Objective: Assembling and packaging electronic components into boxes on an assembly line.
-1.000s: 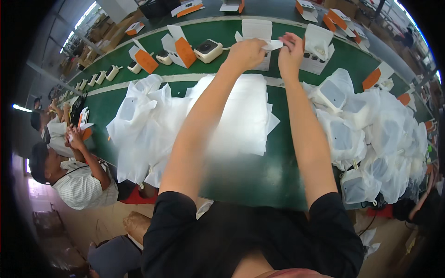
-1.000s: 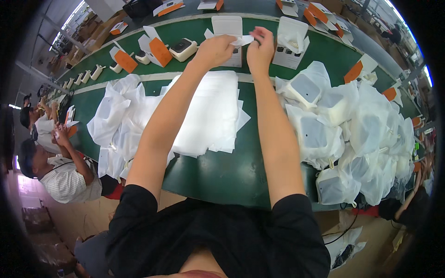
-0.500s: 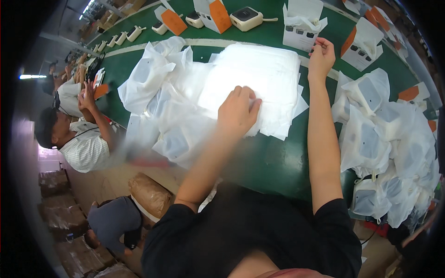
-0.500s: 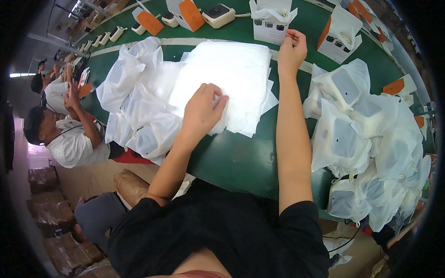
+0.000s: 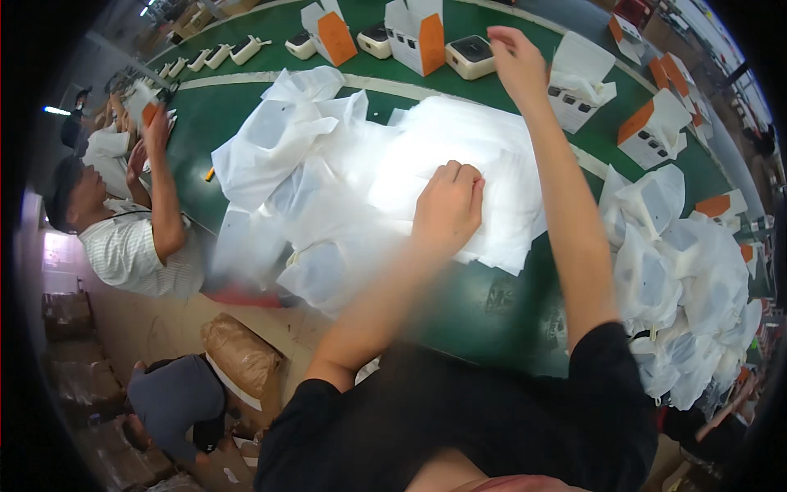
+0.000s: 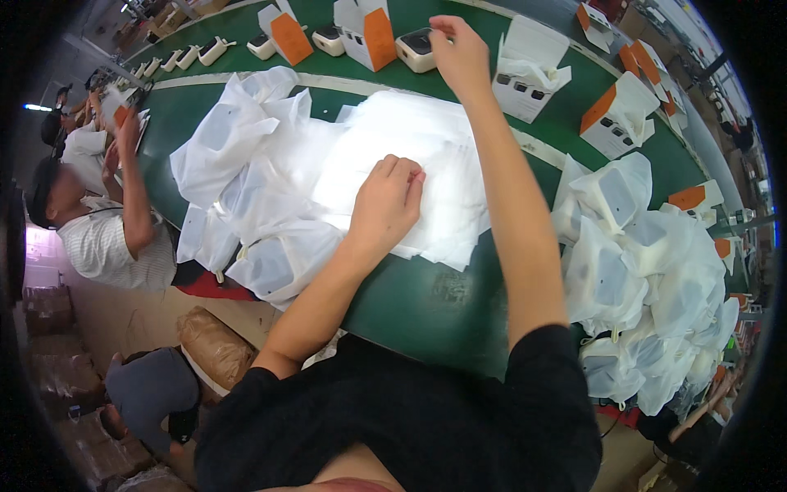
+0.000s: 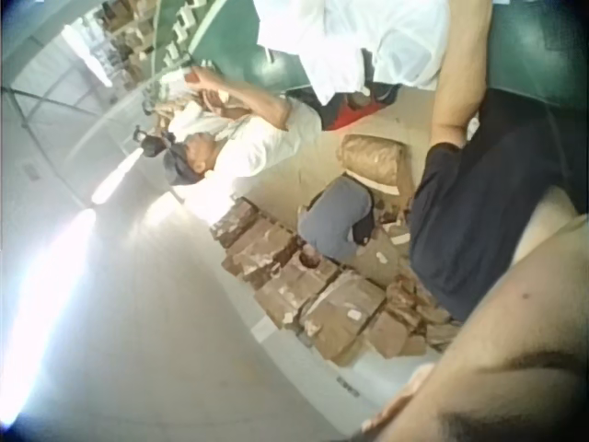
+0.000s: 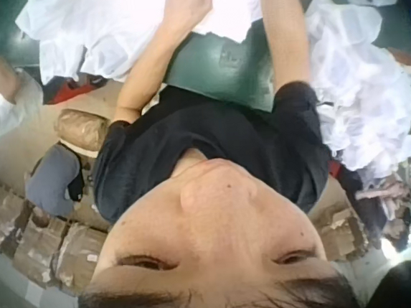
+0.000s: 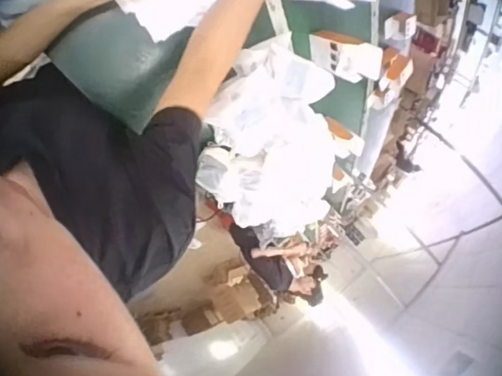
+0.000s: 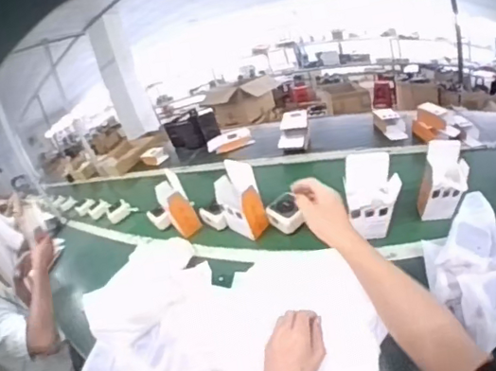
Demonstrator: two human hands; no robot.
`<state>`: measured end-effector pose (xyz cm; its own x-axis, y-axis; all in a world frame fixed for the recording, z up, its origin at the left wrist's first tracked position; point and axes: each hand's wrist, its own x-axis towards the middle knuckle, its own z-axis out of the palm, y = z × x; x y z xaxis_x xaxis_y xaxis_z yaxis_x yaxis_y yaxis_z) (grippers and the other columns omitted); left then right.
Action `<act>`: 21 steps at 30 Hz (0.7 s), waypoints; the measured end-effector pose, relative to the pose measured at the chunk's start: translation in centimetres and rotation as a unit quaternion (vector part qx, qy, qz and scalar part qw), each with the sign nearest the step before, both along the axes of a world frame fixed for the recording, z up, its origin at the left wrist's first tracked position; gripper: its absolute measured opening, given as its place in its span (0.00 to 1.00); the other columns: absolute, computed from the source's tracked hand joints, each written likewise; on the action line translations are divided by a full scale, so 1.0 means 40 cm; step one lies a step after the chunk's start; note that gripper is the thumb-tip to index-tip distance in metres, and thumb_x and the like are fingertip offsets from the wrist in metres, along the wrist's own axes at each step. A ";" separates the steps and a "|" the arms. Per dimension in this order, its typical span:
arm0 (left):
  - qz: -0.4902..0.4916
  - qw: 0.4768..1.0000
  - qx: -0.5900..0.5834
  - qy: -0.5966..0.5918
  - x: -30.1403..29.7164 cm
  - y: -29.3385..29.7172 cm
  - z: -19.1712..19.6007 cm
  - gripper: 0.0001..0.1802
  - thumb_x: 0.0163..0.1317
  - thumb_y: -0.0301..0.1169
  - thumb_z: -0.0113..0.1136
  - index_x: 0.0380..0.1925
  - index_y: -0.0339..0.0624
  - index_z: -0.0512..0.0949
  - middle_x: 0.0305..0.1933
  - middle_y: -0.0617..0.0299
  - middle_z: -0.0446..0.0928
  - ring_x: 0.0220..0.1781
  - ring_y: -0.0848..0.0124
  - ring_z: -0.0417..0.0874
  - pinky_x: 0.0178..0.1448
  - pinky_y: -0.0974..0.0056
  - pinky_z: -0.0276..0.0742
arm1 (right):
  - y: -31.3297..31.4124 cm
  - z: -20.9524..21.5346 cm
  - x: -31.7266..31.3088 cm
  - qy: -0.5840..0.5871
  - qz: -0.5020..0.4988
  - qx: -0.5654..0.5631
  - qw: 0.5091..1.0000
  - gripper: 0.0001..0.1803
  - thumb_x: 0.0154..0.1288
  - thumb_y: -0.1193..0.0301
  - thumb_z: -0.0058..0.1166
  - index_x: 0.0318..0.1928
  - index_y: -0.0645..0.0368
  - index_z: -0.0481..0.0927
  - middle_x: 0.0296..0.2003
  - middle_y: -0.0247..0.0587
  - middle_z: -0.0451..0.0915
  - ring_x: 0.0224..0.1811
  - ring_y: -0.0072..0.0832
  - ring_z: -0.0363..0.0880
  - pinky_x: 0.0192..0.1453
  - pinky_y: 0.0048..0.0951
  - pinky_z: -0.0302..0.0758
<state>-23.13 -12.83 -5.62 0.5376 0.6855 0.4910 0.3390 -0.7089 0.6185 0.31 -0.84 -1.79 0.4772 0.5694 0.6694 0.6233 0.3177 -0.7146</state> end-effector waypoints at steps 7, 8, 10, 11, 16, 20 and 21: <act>0.044 0.988 -0.068 -0.130 -0.013 0.030 0.003 0.03 0.68 0.25 0.60 0.37 0.37 0.78 0.33 0.53 0.81 0.33 0.55 0.83 0.39 0.57 0.79 | 0.180 0.028 0.094 -0.028 0.025 -0.492 0.870 0.42 0.43 0.38 0.75 0.47 0.64 0.87 0.40 0.49 0.84 0.43 0.33 0.82 0.44 0.30 0.73; 0.054 0.988 -0.070 -0.129 -0.026 0.035 0.005 0.03 0.68 0.25 0.60 0.37 0.37 0.78 0.33 0.53 0.81 0.33 0.55 0.83 0.39 0.57 0.79 | 0.166 0.050 0.043 -0.032 0.036 -0.507 0.860 0.43 0.40 0.38 0.77 0.44 0.65 0.88 0.39 0.48 0.84 0.42 0.33 0.82 0.41 0.29 0.71; 0.006 0.983 -0.103 -0.154 0.001 0.021 0.010 0.05 0.68 0.25 0.62 0.38 0.34 0.78 0.30 0.54 0.83 0.28 0.65 0.84 0.37 0.64 0.79 | 0.111 0.044 0.074 -0.019 0.009 -0.503 0.864 0.39 0.42 0.42 0.79 0.42 0.66 0.88 0.38 0.46 0.85 0.40 0.31 0.83 0.42 0.27 0.73; -0.002 0.981 -0.112 -0.157 0.017 0.016 0.015 0.05 0.68 0.25 0.62 0.38 0.34 0.78 0.30 0.54 0.83 0.28 0.65 0.84 0.37 0.64 0.79 | 0.078 0.039 0.110 -0.022 0.033 -0.452 0.891 0.38 0.43 0.45 0.79 0.43 0.66 0.88 0.39 0.45 0.85 0.40 0.29 0.83 0.43 0.26 0.74; 0.048 0.957 -0.170 -0.231 -0.012 0.038 0.038 0.07 0.70 0.26 0.61 0.42 0.31 0.79 0.33 0.55 0.85 0.34 0.69 0.85 0.43 0.66 0.81 | -0.242 0.117 -0.096 0.181 0.148 -0.176 0.956 0.32 0.58 0.56 0.73 0.54 0.67 0.82 0.47 0.41 0.86 0.48 0.25 0.85 0.55 0.26 0.77; 0.001 0.949 -0.178 -0.262 -0.001 0.027 0.034 0.07 0.72 0.25 0.58 0.43 0.31 0.78 0.37 0.57 0.83 0.38 0.73 0.83 0.46 0.68 0.79 | -0.454 0.053 -0.177 0.498 0.282 -0.133 0.810 0.24 0.68 0.62 0.64 0.58 0.65 0.78 0.49 0.41 0.84 0.50 0.26 0.85 0.56 0.28 0.80; -0.003 0.949 -0.177 -0.262 0.001 0.025 0.027 0.07 0.72 0.25 0.58 0.43 0.31 0.78 0.37 0.57 0.83 0.38 0.73 0.83 0.46 0.68 0.79 | -0.473 0.033 -0.197 0.520 0.261 -0.155 0.798 0.26 0.67 0.62 0.65 0.59 0.65 0.76 0.50 0.41 0.84 0.50 0.28 0.85 0.56 0.30 0.80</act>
<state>-23.08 -11.83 -4.55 0.2879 0.8548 0.4317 -0.0850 -0.4262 0.9006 -7.56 -19.75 -0.47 0.3259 0.9340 -0.1466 -0.5179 0.0467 -0.8542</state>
